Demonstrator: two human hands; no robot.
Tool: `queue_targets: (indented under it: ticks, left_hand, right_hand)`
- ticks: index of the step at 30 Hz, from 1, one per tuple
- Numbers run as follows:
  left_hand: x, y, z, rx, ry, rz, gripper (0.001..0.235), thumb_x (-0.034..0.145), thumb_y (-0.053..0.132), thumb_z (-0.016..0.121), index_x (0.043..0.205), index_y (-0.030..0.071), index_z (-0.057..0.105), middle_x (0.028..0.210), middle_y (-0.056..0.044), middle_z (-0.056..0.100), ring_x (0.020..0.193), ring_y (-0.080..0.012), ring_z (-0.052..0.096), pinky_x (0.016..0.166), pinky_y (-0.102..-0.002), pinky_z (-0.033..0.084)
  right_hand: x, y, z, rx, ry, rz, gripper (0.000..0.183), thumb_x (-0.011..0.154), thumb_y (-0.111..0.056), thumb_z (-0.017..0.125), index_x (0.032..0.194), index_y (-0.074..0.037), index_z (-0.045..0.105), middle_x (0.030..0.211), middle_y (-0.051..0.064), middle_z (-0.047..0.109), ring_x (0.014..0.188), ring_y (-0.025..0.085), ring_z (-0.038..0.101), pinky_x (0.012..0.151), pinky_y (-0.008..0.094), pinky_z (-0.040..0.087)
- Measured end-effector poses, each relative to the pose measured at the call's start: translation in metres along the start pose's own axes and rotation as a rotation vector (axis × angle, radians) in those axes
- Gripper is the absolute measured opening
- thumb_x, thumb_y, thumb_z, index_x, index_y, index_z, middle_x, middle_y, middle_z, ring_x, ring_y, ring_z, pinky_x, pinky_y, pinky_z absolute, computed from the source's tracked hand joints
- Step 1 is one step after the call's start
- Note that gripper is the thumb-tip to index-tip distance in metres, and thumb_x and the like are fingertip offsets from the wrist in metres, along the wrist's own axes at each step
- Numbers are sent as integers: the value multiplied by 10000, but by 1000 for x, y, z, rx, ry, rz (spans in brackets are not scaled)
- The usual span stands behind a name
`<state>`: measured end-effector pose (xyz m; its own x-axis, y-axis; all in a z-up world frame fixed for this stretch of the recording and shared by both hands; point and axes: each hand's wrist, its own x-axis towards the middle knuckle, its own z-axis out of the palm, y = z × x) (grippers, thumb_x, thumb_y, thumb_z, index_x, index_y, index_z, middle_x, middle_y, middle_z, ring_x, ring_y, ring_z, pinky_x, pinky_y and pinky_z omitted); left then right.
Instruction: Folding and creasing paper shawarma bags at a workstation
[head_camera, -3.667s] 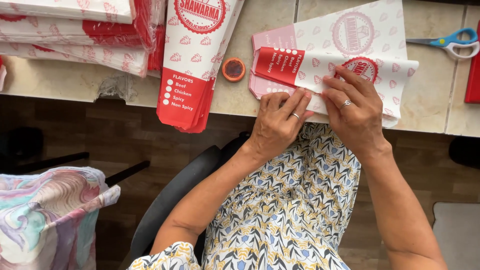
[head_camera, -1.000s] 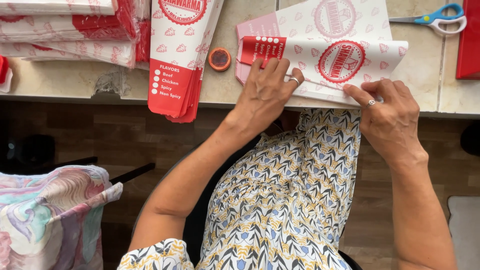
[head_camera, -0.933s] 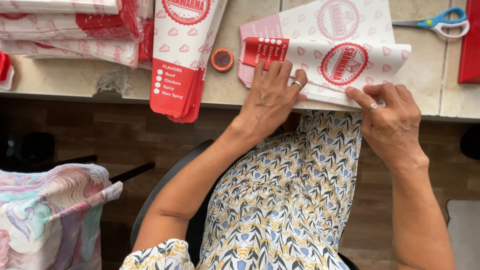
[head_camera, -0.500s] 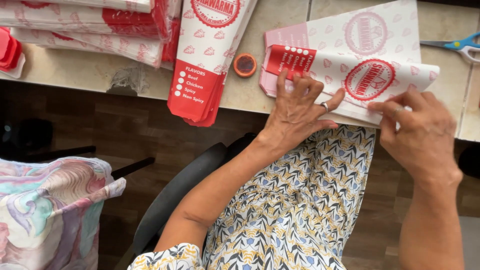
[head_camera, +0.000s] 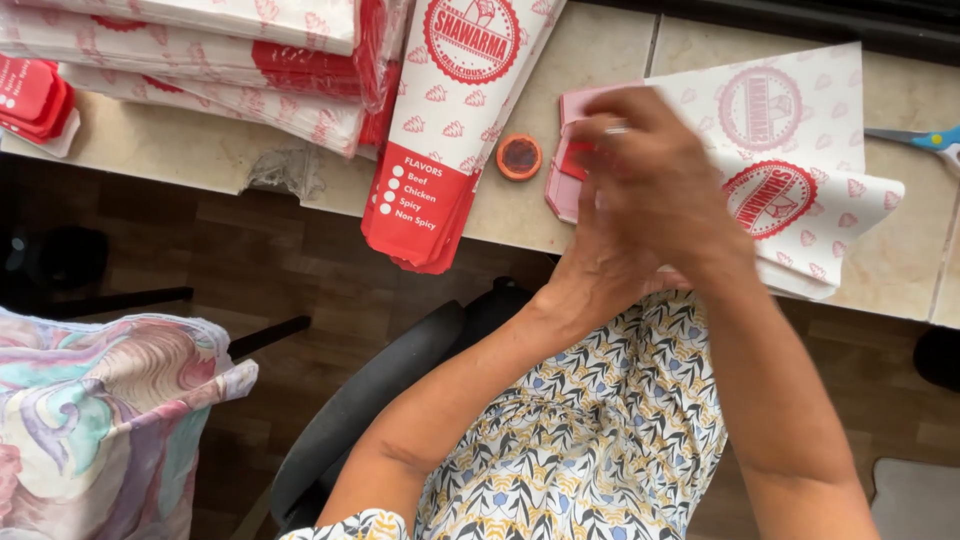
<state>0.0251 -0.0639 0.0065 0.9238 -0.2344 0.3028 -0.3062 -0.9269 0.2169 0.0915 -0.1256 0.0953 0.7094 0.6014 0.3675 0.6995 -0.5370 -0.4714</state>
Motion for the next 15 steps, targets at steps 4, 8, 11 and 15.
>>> queue_targets:
  ticks: [4, 8, 11, 15]
  left_hand:
    - [-6, -11, -14, -12, 156, 236, 467, 789, 775, 613, 919, 367, 800, 1217, -61, 596, 1220, -327, 514, 1093, -650, 355]
    - [-4, -11, -16, 100, 108, 263, 703, 779, 884, 650, 1252, 376, 538, 1232, -84, 529, 1201, -319, 492, 1096, -641, 358]
    - [-9, -11, -5, 59, 184, 251, 720, 759, 858, 722, 1235, 327, 633, 1252, -86, 545, 1233, -342, 455, 1116, -651, 353]
    - [-2, -4, 1, 135, 208, 57, 675, 758, 718, 705, 1236, 245, 652, 1257, -81, 548, 1203, -324, 429, 1038, -564, 374]
  right_hand:
    - [-47, 13, -41, -74, 67, 12, 116, 1013, 109, 802, 1089, 55, 734, 1115, 209, 690, 1022, 356, 641, 881, 441, 523]
    - [-67, 13, -52, -80, 86, 45, 147, 1019, 151, 815, 1112, 61, 744, 1119, 211, 715, 1031, 350, 676, 893, 432, 529]
    - [-48, 1, -39, -33, 104, 1, 123, 1007, 128, 816, 1086, 53, 757, 1098, 196, 713, 1009, 329, 661, 879, 413, 531]
    - [-7, -8, 13, 46, 23, -69, 163, 907, 15, 803, 1052, 3, 731, 1204, 213, 678, 1082, 372, 650, 929, 448, 536]
